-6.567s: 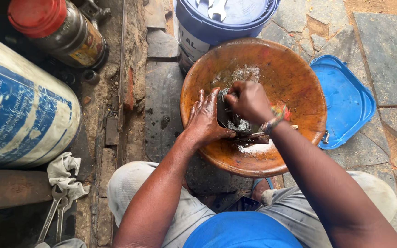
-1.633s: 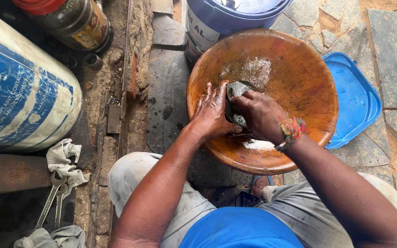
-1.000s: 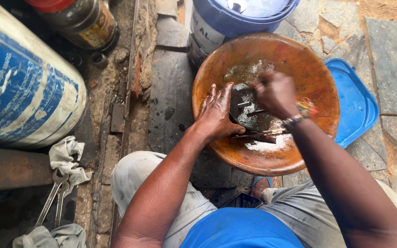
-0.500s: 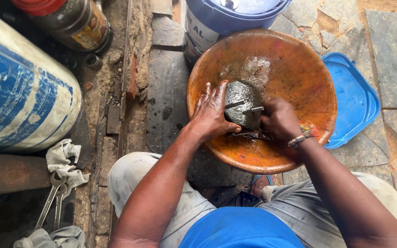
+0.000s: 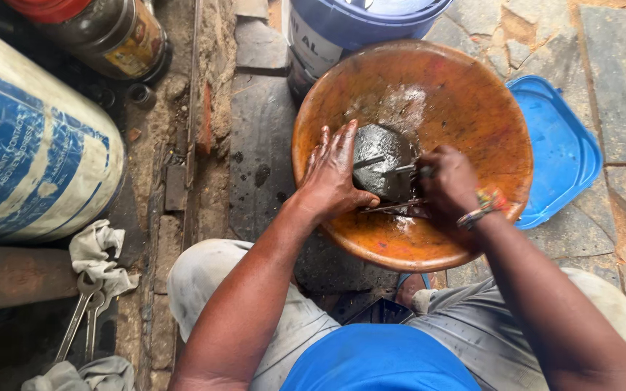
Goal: The person scrubs a greasy mechanical part in a brown basin using a small metal tool and hands. The person repeatedly rotates the part to clean different sides and rinses it in the basin water.
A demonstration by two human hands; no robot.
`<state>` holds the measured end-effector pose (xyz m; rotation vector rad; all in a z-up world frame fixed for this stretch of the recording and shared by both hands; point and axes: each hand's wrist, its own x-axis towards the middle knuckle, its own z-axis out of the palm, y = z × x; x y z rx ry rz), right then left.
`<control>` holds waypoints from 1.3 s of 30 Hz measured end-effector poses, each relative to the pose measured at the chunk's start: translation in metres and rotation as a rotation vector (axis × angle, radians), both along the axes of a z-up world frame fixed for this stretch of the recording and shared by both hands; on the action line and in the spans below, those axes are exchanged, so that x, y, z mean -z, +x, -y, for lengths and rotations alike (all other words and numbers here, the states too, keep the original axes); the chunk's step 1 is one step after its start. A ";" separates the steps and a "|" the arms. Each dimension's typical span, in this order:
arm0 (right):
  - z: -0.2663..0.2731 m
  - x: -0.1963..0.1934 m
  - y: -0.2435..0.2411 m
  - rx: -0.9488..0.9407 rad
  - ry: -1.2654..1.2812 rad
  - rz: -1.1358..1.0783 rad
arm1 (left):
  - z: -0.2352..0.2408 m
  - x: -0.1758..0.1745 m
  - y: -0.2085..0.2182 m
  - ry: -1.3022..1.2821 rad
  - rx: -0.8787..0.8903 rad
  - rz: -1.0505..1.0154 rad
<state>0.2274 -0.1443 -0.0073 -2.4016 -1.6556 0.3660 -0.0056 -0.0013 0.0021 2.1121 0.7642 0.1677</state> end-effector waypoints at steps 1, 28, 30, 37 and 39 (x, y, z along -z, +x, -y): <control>0.000 -0.004 0.008 0.004 0.000 0.057 | 0.000 -0.001 0.000 0.008 0.003 0.030; -0.055 -0.076 -0.093 -0.259 0.194 -0.100 | -0.001 0.003 -0.004 0.003 -0.003 0.070; -0.057 -0.071 -0.092 -0.189 0.175 -0.032 | -0.002 0.001 -0.004 -0.014 -0.005 0.055; -0.067 -0.063 -0.086 0.208 -0.112 -0.174 | 0.000 0.001 -0.004 -0.013 -0.012 0.036; -0.061 -0.068 -0.081 0.337 0.018 -0.390 | 0.000 0.001 -0.004 0.003 -0.014 0.078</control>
